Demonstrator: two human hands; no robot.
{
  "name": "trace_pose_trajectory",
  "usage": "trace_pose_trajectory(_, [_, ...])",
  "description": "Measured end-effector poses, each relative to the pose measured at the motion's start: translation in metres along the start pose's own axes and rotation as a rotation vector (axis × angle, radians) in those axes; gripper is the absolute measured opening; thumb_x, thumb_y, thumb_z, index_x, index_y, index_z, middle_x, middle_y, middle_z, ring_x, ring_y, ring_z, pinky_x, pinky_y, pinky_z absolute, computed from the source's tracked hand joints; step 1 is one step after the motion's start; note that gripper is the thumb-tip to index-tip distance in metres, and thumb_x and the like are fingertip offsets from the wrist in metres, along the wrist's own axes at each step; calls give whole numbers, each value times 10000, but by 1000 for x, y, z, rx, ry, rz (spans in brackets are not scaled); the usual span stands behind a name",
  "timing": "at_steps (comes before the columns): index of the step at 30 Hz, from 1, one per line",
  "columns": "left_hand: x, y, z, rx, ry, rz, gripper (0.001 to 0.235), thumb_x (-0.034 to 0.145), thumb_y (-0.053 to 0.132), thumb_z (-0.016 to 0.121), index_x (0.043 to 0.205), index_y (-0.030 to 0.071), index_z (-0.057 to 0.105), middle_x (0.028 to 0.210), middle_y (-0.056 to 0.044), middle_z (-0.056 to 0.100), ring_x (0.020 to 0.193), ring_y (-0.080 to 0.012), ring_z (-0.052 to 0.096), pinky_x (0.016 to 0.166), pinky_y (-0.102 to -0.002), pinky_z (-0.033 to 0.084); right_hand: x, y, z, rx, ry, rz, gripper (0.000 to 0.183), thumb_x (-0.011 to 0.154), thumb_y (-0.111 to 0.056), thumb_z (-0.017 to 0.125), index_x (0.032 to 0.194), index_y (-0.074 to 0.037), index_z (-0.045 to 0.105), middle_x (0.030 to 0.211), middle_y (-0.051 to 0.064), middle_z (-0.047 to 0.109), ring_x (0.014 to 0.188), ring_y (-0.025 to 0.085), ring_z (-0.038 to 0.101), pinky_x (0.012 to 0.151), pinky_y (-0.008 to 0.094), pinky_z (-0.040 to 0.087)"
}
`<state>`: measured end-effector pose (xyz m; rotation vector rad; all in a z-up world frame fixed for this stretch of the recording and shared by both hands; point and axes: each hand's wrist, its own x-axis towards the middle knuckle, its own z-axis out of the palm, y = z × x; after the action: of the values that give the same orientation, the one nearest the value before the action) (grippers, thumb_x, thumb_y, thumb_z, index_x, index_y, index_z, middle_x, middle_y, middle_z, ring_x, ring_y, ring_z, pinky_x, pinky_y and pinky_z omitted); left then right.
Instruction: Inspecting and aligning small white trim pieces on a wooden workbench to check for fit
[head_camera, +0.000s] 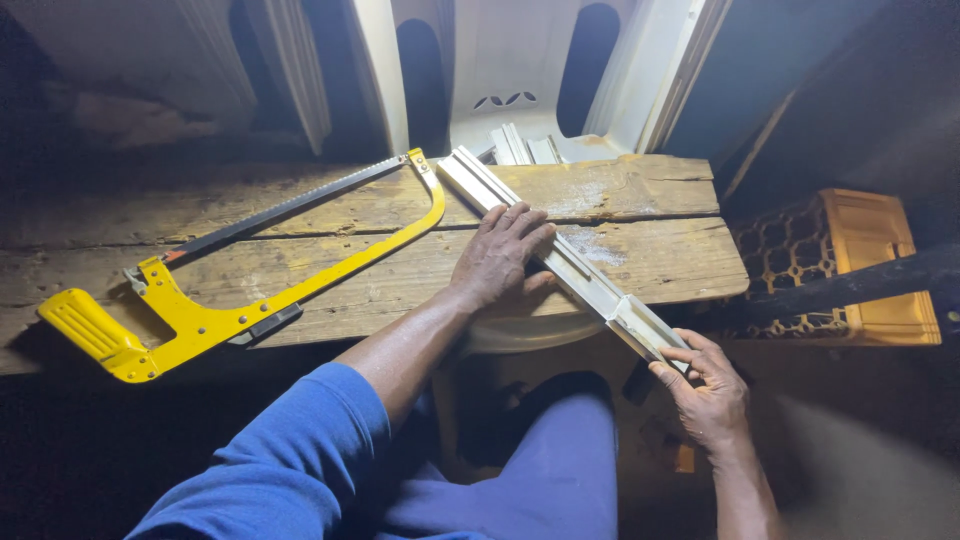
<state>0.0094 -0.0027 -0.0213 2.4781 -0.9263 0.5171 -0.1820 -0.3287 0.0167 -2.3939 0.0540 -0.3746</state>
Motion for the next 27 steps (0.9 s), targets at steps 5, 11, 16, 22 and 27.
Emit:
trace_pose_trajectory(5, [2, -2, 1, -7, 2, -2, 731, 880, 634, 714, 1446, 184, 600, 1521, -71, 563, 1486, -332, 447, 1275, -518, 247, 12, -17, -10, -131, -123, 52, 585, 847, -238, 849, 1418, -236, 721, 1415, -27, 713, 1207, 107, 679, 873, 283, 586])
trace_pose_trajectory(11, [3, 1, -2, -34, -9, -14, 737, 876, 631, 714, 1449, 181, 602, 1529, -81, 563, 1495, -333, 439, 1280, -517, 235, 20, -25, -9, -204, -190, 65, 578, 872, -296, 800, 1442, -268, 712, 1410, -61, 687, 1204, 97, 677, 867, 296, 602])
trace_pose_trajectory(16, [3, 5, -6, -37, -34, -87, 749, 795, 586, 838, 1420, 231, 626, 1484, -43, 569, 1504, -273, 439, 1304, -475, 258, 26, -33, 0, -178, -135, 63, 621, 839, -295, 899, 1438, -272, 737, 1348, 61, 738, 1181, 342, 723, 887, 438, 630])
trace_pose_trajectory(22, [2, 5, -7, -57, -12, -83, 755, 796, 580, 848, 1421, 222, 624, 1472, -52, 577, 1507, -268, 430, 1307, -467, 246, 34, -39, 6, -203, -145, -2, 631, 828, -295, 901, 1436, -259, 737, 1323, 55, 739, 1171, 354, 726, 875, 451, 636])
trace_pose_trajectory(27, [1, 7, -13, -83, -23, -99, 745, 798, 576, 853, 1412, 217, 631, 1473, -54, 584, 1513, -261, 423, 1312, -465, 241, 42, -35, 14, -238, -151, -23, 613, 835, -326, 895, 1426, -296, 736, 1327, 10, 730, 1196, 311, 715, 917, 474, 622])
